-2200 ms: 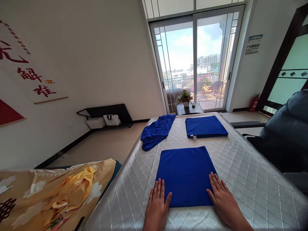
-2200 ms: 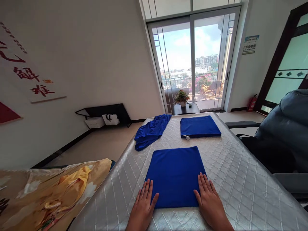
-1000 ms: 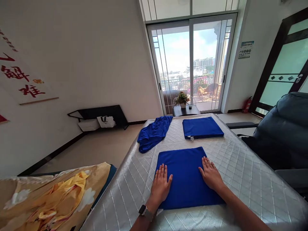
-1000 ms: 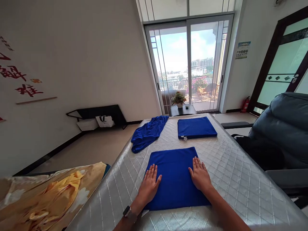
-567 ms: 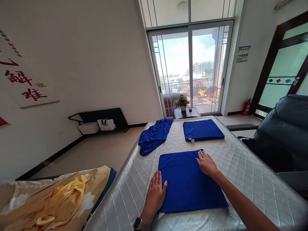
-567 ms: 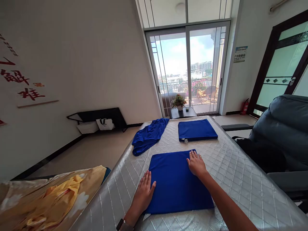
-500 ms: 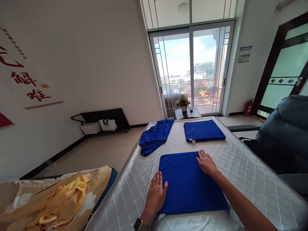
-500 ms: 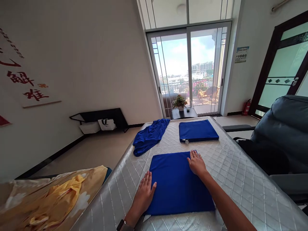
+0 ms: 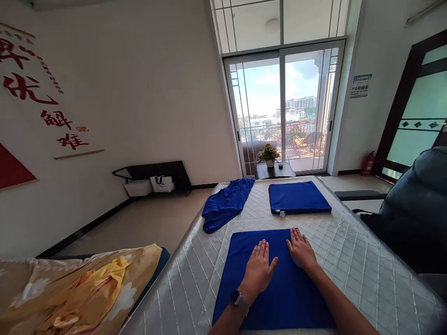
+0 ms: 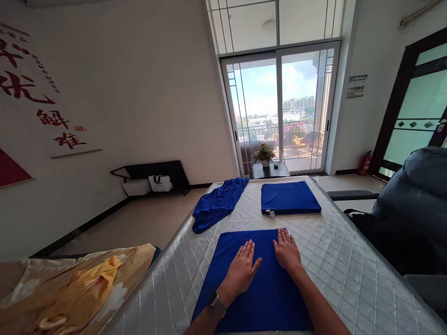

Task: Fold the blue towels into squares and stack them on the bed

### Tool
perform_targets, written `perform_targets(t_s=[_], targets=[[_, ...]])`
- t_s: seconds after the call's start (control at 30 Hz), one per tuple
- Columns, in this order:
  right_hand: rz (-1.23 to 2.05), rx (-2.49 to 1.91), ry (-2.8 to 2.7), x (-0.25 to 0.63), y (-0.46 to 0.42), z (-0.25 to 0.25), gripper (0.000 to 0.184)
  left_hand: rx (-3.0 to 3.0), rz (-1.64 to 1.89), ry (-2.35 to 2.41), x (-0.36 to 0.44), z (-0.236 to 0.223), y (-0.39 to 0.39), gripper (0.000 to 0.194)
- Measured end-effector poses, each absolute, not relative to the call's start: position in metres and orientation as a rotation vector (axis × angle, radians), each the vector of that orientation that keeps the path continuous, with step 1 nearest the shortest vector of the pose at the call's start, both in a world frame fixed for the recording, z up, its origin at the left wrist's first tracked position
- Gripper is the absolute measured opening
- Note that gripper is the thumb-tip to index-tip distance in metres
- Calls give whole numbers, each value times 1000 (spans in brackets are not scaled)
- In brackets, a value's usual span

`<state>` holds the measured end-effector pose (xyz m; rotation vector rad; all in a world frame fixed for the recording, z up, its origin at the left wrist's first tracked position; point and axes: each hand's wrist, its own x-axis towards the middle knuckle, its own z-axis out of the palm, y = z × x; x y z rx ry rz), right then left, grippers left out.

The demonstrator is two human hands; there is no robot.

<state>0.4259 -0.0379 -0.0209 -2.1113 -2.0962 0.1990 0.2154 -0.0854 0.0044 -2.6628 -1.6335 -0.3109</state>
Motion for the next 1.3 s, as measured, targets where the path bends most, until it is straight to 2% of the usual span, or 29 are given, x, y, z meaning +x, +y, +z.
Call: perform_targets(t_s=[0.13,0.27,0.4,0.63,0.8,0.97,1.2,1.3], targets=[[103,-2053,-2188,432,-40,-27,63,-2800,-451,-1425,293,0,-58,61],[42,-2060,-2209,434,-41,-30,63,-2798,-512,-1514,315,-13,-39,63],[123,-2108,-2133,429,-37,-27,64,-2665,-412,-1694,275,-19,-28,67],[192,-2132,-2100,427,-34,-26,66,-2361,-326,-2007,152,-9,-18,78],[211,-2156,-2100,429,-33,-28,67,-2304,-322,-2116,101,-20,-11,75],[230,-2152,-2121,431,-32,-29,67,-2328,-446,-2107,88,-29,-5,68],[187,-2093,-2103,442,-29,-36,66,-2242,-895,-2095,61,-12,0,52],[125,-2084,-2087,446,-27,-37,66,-2292,-944,-2039,71,-7,-1,49]])
